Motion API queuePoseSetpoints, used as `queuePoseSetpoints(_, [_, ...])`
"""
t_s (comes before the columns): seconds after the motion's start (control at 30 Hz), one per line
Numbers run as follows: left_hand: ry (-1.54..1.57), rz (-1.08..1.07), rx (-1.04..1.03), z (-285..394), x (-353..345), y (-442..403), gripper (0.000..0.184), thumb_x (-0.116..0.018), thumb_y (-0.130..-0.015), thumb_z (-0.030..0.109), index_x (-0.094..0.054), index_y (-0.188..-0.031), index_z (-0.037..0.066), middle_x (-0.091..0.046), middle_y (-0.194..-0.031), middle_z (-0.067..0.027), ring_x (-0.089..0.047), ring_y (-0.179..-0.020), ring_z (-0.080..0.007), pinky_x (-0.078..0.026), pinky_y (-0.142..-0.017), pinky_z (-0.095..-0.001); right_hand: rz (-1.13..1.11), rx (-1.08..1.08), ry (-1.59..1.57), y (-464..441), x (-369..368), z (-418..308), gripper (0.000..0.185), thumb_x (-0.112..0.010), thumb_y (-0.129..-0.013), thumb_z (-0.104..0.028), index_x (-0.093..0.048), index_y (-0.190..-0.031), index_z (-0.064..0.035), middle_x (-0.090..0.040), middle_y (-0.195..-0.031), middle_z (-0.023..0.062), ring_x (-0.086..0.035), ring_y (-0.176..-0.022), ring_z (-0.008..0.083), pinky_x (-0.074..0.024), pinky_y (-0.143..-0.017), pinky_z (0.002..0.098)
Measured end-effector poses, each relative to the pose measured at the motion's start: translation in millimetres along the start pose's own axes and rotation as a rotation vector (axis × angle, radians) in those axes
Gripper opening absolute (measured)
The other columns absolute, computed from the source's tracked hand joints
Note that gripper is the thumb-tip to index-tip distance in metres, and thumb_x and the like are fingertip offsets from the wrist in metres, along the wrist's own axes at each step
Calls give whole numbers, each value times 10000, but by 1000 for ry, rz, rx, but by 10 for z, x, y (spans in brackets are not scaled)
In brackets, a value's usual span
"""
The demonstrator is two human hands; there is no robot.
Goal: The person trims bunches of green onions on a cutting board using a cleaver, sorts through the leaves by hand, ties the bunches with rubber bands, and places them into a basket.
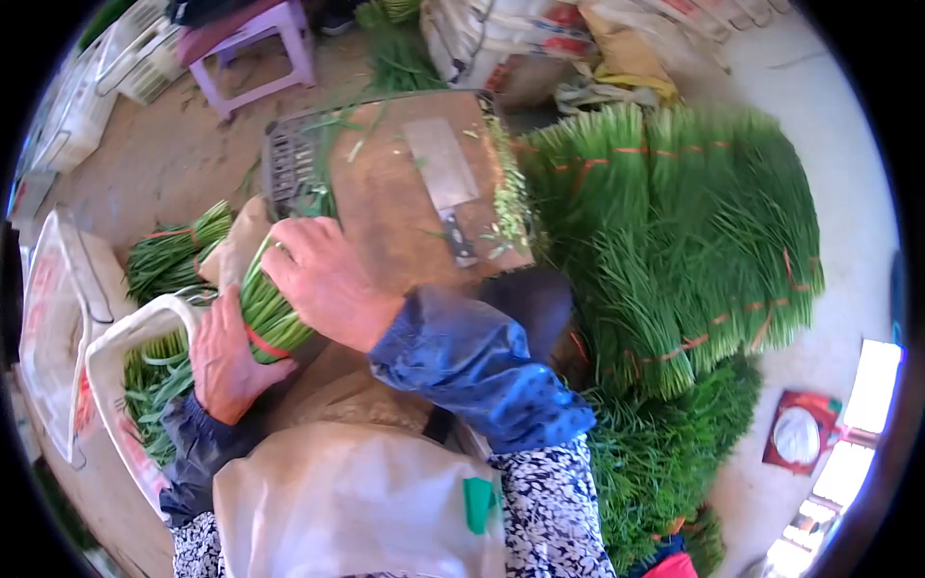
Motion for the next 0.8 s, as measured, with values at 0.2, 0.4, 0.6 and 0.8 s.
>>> queuePoseSetpoints(0.2, [-119, 3, -57, -106, -155, -102, 964, -878, -540, 317, -417, -1304, -49, -556, -1060, -149, -570, -962, -335, -452, -806, -422, 95, -257, -77, 216, -114, 376, 172, -623, -858, 19, -605, -1021, -33, -622, -923, 162, -640, -797, 330, -521, -706, 386])
queuePoseSetpoints(0.4, [-130, -43, -10, -130, -161, -64, 991, -895, -526, 324, -408, -1309, -41, -559, -1137, -172, -570, -1032, -356, -452, -866, -443, 178, -164, 537, 221, 341, 692, 491, -554, -837, 32, -515, -1320, -46, -629, -1073, 182, -626, -964, 391, -503, -814, 439])
queuePoseSetpoints(0.6, [-117, -52, -5, -153, -157, -18, 1070, -893, -532, 330, -363, -1373, -66, -551, -1175, -191, -555, -1086, -359, -450, -877, -442, -174, -96, 109, 35, -103, -283, 182, -686, -751, -79, -638, -927, -83, -554, -866, 71, -608, -803, 249, -514, -665, 362])
queuePoseSetpoints(0.8, [-96, -63, 35, -143, -167, -52, 999, -872, -536, 332, -406, -1328, -60, -548, -1179, -175, -555, -1044, -361, -438, -865, -444, -105, -61, 39, 59, -240, -332, 169, -667, -720, -21, -629, -879, -66, -548, -851, 78, -605, -752, 262, -505, -626, 363])
Point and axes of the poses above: each hand's wrist, its own y-axis away from the middle knuckle, its own x-axis out of the back of the hand, z = x × y, the point moved 4 cm from there along -y, towards the middle knuckle
